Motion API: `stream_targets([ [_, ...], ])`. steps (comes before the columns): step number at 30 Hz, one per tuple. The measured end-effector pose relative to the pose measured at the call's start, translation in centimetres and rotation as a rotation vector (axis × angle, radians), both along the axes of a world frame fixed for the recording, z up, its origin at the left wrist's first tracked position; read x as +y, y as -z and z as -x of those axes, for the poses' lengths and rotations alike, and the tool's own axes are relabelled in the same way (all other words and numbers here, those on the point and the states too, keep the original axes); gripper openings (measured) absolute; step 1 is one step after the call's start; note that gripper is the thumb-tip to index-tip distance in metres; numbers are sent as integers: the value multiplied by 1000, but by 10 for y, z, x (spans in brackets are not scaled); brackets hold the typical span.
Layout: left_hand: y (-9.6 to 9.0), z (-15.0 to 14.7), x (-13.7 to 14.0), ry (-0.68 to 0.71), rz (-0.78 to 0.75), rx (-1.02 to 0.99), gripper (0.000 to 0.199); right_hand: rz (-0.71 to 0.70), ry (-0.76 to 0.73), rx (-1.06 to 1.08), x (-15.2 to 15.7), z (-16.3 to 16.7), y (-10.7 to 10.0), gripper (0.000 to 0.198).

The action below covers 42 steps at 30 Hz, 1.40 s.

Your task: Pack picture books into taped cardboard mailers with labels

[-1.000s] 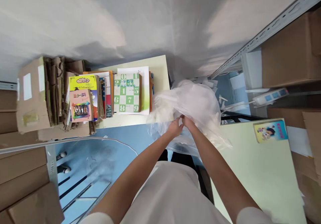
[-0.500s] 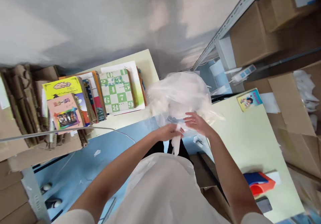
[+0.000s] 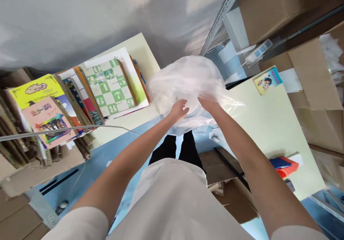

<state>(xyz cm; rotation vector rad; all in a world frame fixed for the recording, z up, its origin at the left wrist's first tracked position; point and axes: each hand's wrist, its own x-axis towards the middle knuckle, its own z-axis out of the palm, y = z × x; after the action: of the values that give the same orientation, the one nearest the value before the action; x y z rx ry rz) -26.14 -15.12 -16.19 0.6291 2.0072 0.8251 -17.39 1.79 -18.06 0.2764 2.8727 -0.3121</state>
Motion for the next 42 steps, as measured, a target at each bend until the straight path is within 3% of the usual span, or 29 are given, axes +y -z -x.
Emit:
stream_targets([
  [4,-12,-5,-4,121,-115,124,63,150,8,-2,-9,-9,-50,19],
  [7,-34,-4,-7,174,-150,150,52,243,104,138,-17,-22,-95,24],
  [11,-66,12,-9,16,-219,176,31,274,353,470,-21,-41,-141,22],
  [14,-91,26,-4,-168,-431,39,35,360,605,770,-22,-50,-162,22],
  [16,-108,33,1,-190,-563,-111,34,437,737,931,-22,-55,-172,22],
  [19,-135,37,9,-68,-620,-220,29,498,863,1025,-19,-67,-182,24],
  [21,-154,36,13,-14,-608,-206,29,442,904,973,-18,-80,-190,26],
  [23,-172,32,19,-10,-599,-183,30,275,911,926,-23,-96,-202,30],
  [26,-195,13,34,-27,-605,-230,29,91,800,913,-49,-117,-222,53],
  [28,-206,-8,46,-13,-610,-324,28,163,623,813,-72,-126,-231,66],
  [30,-215,-32,59,45,-607,-463,29,241,540,725,-89,-131,-234,70],
  [32,-220,-56,69,158,-605,-618,36,296,646,761,-94,-140,-231,60],
  [34,-222,-77,76,332,-611,-701,50,364,903,877,-87,-154,-228,48],
  [36,-221,-98,81,513,-621,-609,68,453,1174,994,-75,-173,-226,39],
  [38,-217,-120,85,633,-638,-402,81,538,1346,1067,-65,-193,-226,34],
  [40,-212,-144,90,678,-642,-222,74,620,1380,1094,-57,-211,-225,33],
  [42,-206,-167,97,678,-629,-177,49,700,1328,1103,-50,-226,-221,33],
])
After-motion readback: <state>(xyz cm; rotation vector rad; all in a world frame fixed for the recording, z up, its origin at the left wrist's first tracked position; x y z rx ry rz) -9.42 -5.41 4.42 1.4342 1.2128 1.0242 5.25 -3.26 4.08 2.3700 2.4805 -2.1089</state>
